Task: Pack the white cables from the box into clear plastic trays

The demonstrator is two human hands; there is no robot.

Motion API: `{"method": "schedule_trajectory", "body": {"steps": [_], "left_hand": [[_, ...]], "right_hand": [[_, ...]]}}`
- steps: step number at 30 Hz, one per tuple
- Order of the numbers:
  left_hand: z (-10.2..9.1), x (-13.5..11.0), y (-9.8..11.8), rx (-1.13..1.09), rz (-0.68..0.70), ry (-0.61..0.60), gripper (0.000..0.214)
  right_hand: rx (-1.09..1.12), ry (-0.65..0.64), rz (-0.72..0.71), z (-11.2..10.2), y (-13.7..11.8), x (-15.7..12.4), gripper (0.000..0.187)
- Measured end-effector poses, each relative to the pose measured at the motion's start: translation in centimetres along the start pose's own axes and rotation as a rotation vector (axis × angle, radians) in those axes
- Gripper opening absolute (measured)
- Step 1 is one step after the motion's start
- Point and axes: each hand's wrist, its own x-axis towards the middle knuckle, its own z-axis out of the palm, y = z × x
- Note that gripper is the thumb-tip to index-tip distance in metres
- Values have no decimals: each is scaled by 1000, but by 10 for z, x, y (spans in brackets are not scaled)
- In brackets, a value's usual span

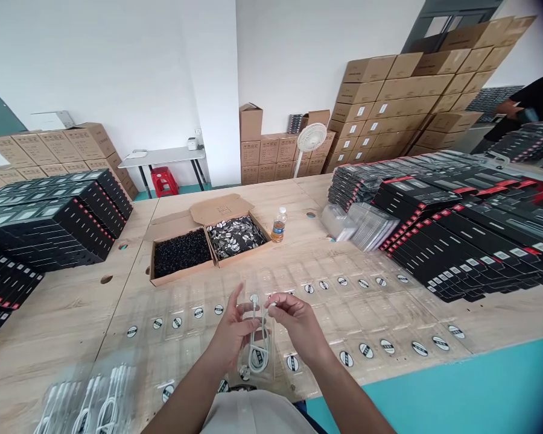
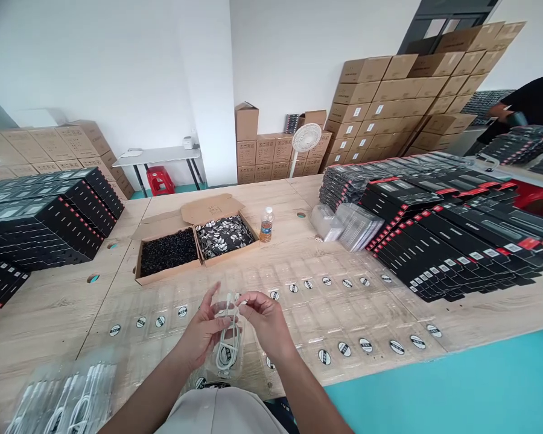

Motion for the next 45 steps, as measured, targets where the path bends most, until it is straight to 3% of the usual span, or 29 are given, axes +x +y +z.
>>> {"method": "schedule_trajectory", "body": {"steps": [2,6,8,12,15,17,20,23,25,29,31,33,36,39,42,45], "left_hand": [[-1,0,0,74,41,8,82],[-4,4,2,295,109,-27,35],[-3,6,4,463,186,-32,21],[1,6,9,820,371,-3,11],[2,3,10,967,449,29,16],[0,2,12,1031,470,30,19],[-3,2,16,1075,454,1,20],[-3,6,22,1065,373,-68,18],[-1,9,26,1011,270,-145,20],[5,12,32,777,-21,-479,26],[8,13,33,674,-75,-582,25],[11,14,32,613,-23,-530,22],[12,17,26,558,95,-343,18],[11,16,19,450,184,-183,45],[13,16,13,300,224,-109,78],[16,19,9,180,193,-55,79]], "right_hand": [[115,0,37,-5,0,1,21],[204,0,53,-7,-1,2,22],[191,-13,37,-4,-2,0,22],[57,-4,-2,5,-11,-1,28],[-188,9,47,3,-18,5,39],[-288,-105,176,-4,-21,11,45],[-271,-372,366,-18,-24,20,42],[-363,-482,365,-26,-32,26,28],[-575,-520,194,-24,-41,26,20],[-1089,-742,-603,-8,-64,14,24],[-1172,-796,-838,-1,-71,9,28],[-1100,-726,-788,0,-73,11,30],[-738,-509,-387,-9,-62,23,25],[-357,-263,-79,-19,-41,37,27],[-228,-57,-23,-16,-22,41,29],[-362,101,-97,-4,-11,38,20]]}}
